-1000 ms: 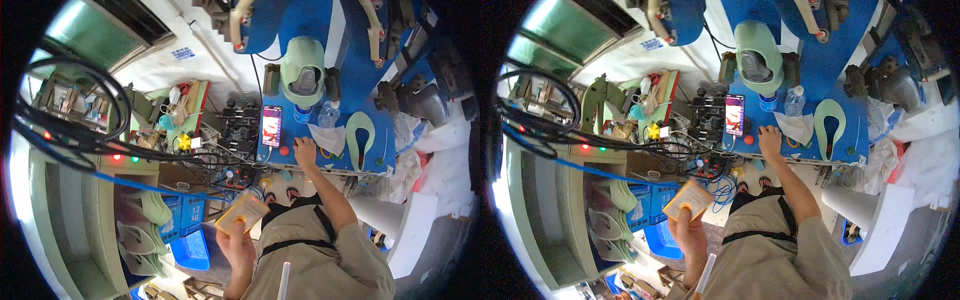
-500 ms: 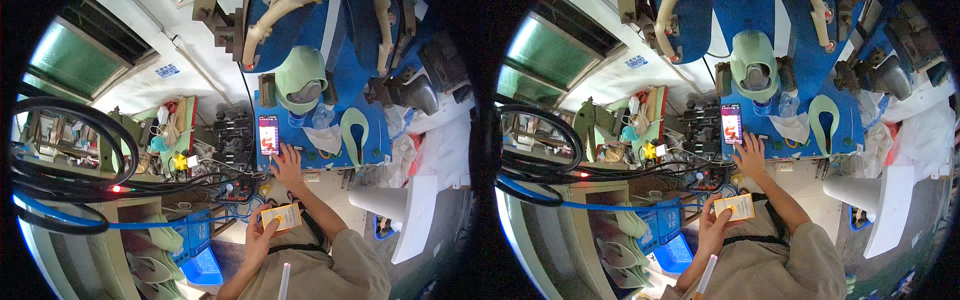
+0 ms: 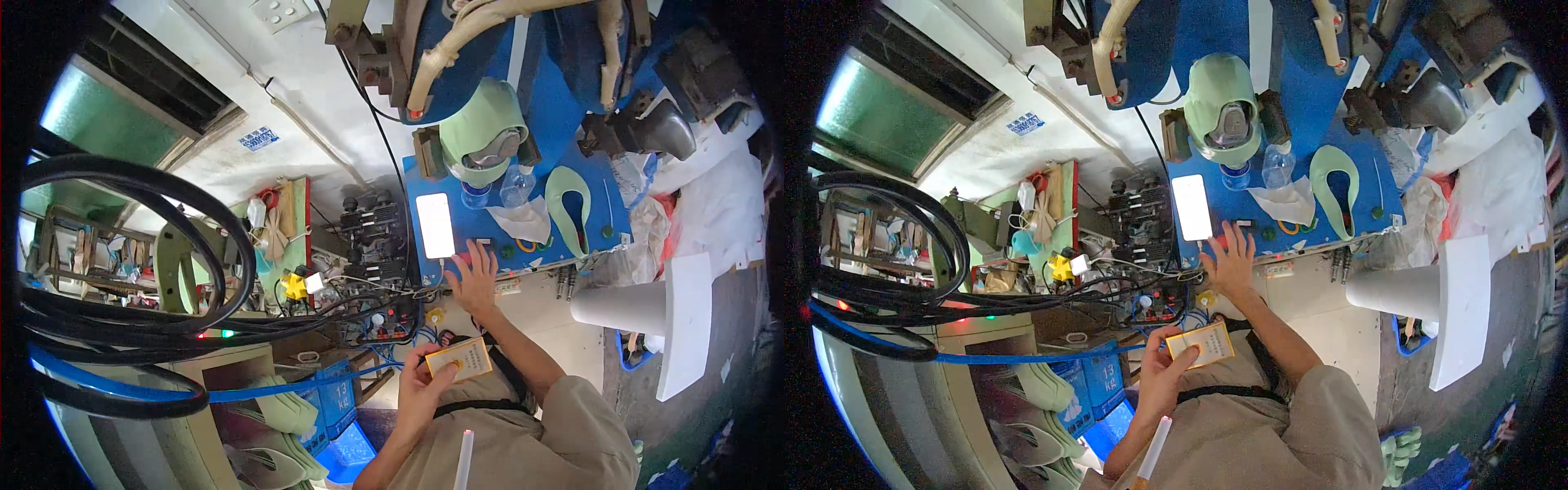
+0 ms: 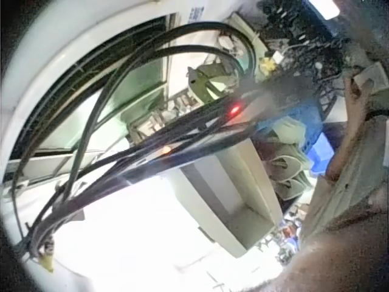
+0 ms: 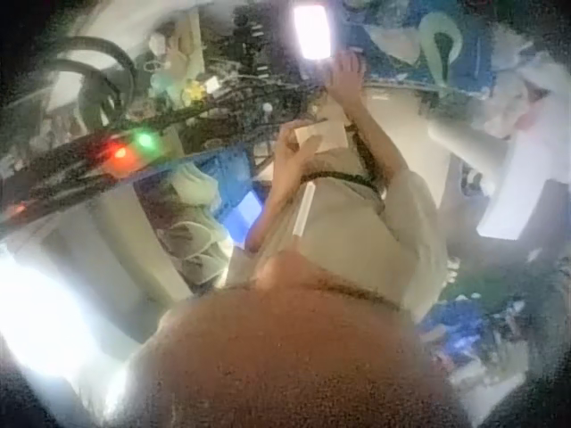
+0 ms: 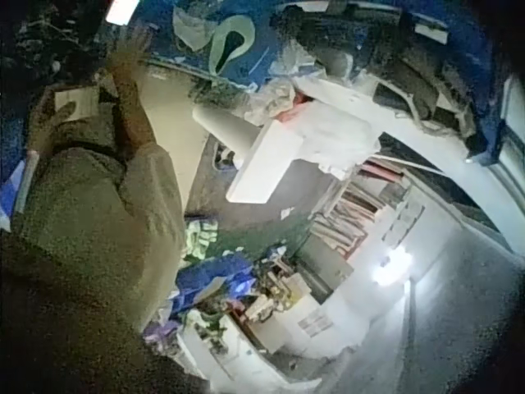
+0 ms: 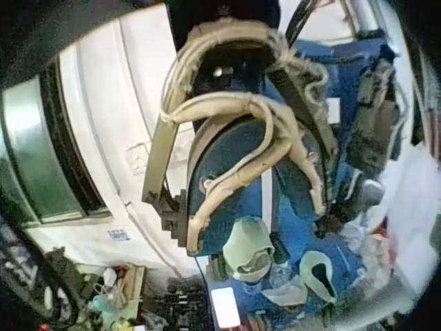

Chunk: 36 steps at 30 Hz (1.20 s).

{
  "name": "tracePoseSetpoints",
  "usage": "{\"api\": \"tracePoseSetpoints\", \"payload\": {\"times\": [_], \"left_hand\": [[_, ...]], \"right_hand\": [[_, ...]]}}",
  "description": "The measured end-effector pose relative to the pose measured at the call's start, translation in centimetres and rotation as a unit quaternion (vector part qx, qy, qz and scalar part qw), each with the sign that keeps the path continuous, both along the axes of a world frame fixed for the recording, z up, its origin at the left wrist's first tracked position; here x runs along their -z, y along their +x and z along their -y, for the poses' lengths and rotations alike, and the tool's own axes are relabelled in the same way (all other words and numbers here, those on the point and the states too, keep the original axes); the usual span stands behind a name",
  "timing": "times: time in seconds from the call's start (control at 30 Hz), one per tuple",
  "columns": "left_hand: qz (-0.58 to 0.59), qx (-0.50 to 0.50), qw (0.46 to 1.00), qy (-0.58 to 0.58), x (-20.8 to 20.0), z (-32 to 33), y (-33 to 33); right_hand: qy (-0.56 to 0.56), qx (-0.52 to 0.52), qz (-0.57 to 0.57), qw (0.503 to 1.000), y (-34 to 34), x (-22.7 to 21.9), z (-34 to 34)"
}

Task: The person assembles light green slipper soles by hand. They pick up a sole, attach a strap, and place the finished slipper into a machine. The person repeats this process for multiple soles, handling them one at a time.

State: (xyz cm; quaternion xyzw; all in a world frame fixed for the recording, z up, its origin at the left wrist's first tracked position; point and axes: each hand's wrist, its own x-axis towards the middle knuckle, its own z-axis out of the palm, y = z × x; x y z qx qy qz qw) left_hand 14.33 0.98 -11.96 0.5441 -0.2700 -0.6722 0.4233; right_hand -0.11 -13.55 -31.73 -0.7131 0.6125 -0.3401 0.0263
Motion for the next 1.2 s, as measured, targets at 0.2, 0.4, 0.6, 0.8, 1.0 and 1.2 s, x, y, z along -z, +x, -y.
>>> {"api": "tracePoseSetpoints", "payload": {"times": [0.2, 0.4, 0.6, 0.8, 1.0, 1.2], "left_hand": [[-0.045, 0.087, 0.995, -0.008, 0.9, -0.8, -1.1], [-0.032, 0.191, 0.981, 0.017, 0.8, -2.0, -1.1], [0.039, 0.197, 0.979, 0.026, 0.7, -2.7, 0.6], [-0.008, 0.152, 0.988, 0.032, 0.5, -3.1, 1.3], [-0.012, 0.150, 0.989, 0.012, 1.6, -3.1, 1.8], [-0.021, 0.139, 0.990, 0.014, 2.6, -3.1, 2.0]], "right_hand": [[0.019, 0.039, 0.017, 0.999, 0.2, -0.1, -1.2], [0.026, 0.032, 0.023, 0.999, 0.9, 0.3, -1.4], [0.030, 0.027, 0.014, 0.999, 2.0, 0.4, -0.7], [0.008, 0.042, 0.010, 0.999, 2.1, 1.0, -0.7], [0.005, 0.049, 0.002, 0.999, 2.4, 1.2, -0.3], [-0.009, 0.059, -0.011, 0.998, 2.6, 1.3, 0.2]]}}
